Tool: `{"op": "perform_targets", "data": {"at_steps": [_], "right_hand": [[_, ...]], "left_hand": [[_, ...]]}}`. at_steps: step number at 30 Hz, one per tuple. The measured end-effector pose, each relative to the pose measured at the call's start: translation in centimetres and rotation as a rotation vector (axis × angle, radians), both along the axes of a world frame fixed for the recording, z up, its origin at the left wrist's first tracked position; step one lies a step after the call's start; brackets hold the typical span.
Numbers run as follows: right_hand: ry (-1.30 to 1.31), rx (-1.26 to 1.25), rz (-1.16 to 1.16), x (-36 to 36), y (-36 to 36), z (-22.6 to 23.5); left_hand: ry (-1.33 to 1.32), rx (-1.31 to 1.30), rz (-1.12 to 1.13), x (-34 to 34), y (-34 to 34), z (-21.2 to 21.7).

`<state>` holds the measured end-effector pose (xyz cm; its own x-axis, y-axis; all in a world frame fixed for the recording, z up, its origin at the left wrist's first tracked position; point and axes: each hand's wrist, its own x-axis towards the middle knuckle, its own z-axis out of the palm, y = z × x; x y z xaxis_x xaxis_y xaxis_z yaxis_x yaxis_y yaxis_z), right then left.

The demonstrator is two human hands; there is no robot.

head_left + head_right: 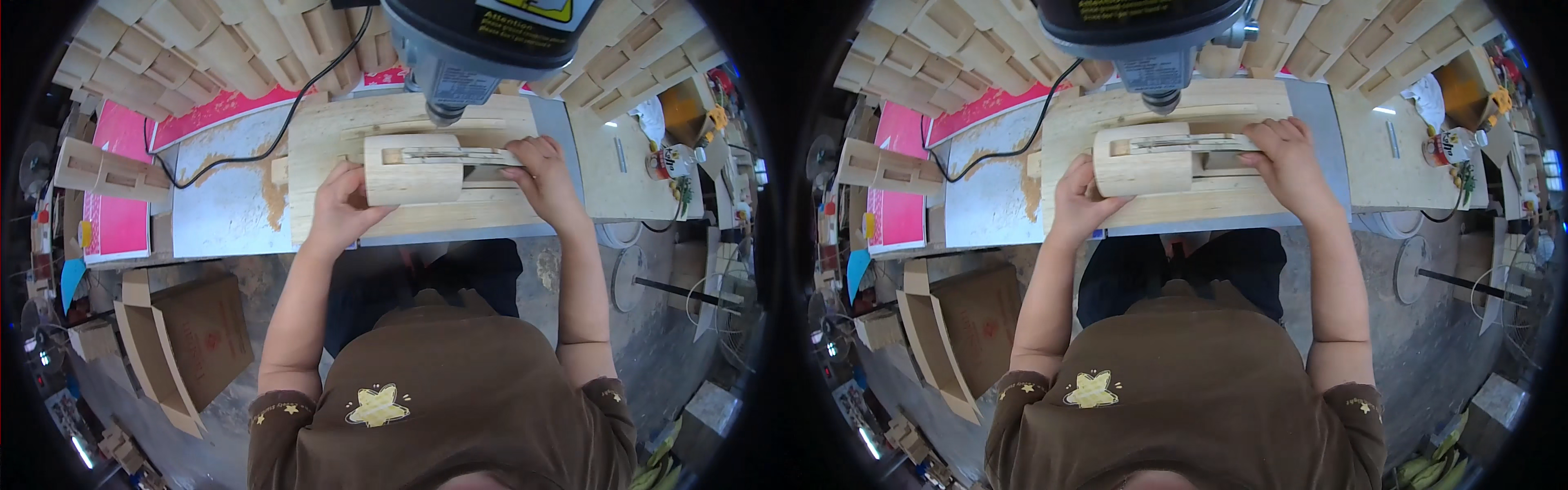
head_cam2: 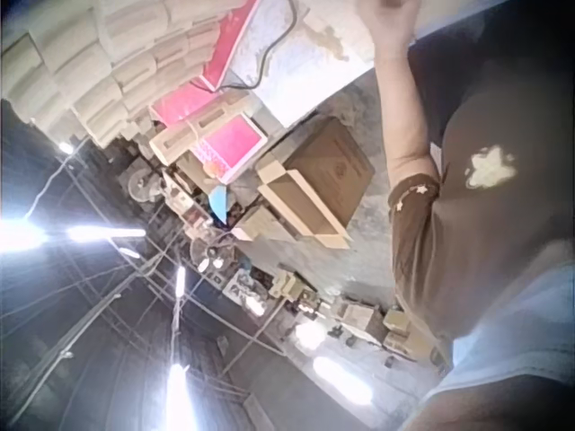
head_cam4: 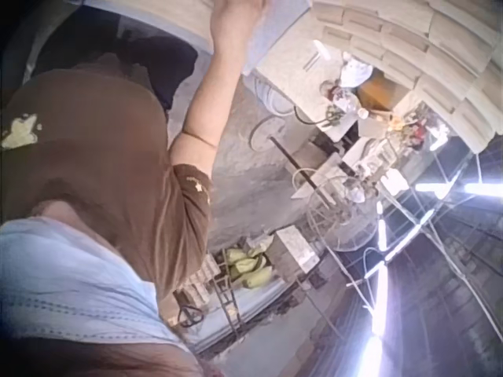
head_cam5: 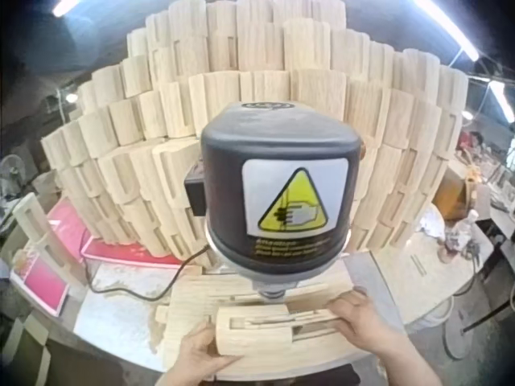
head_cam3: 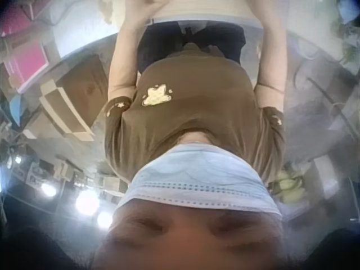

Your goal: Operating a drill press machine to process cylindrical wooden blocks on a workbench.

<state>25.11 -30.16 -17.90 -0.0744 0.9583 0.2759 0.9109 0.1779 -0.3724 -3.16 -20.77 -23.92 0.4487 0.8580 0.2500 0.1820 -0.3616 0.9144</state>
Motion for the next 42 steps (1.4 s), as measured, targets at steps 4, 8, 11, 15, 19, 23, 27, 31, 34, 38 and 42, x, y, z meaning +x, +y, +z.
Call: {"op": "perform_targets", "data": {"at_steps": [4, 8, 11, 15, 19, 23, 27, 31, 34, 38, 42], "right_hand": [[0.082, -0.024, 0.006, -0.1, -2.1, 0.9], [0.061, -0.018, 0.012, -0.2, -3.5, 0.7], [0.058, -0.005, 0.036, -1.3, -3.5, 0.5], [0.098, -0.003, 0.047, -1.9, -3.3, 0.6], [0.097, 0.003, 0.059, -1.9, -3.1, 0.5], [0.103, 0.023, 0.062, -2.1, -3.2, 0.7], [0.133, 0.042, 0.009, -1.9, -3.7, 0.3], [0.125, 0.069, -0.019, -1.8, -3.8, -0.2], [0.149, 0.075, -0.017, -1.6, -3.3, -0.2], [0.085, 0.139, -0.029, -0.4, -0.9, -0.5], [0.089, 0.158, -0.039, 0.2, 2.4, -0.6]], "left_hand": [[0.049, 0.002, -0.011, -7.3, -1.1, 2.3], [-0.276, -0.468, 0.191, -9.6, -2.4, 5.6], [-0.277, -0.849, 0.196, -9.1, -2.5, 7.5], [-0.123, -0.876, 0.250, -6.8, -3.1, 6.4], [-0.165, -0.937, 0.243, -4.8, -3.6, 5.5], [-0.215, -0.944, 0.108, -2.0, -4.0, 4.0], [-0.334, -0.881, -0.036, 0.2, -5.0, 3.3], [-0.269, -0.103, 0.096, 0.2, -6.6, 1.7], [0.023, 0.211, 0.058, 0.7, -6.7, 1.2], [0.066, 0.219, 0.098, 2.2, -5.3, 0.4], [0.209, 0.317, 0.162, 2.6, -2.6, -0.5]]}}
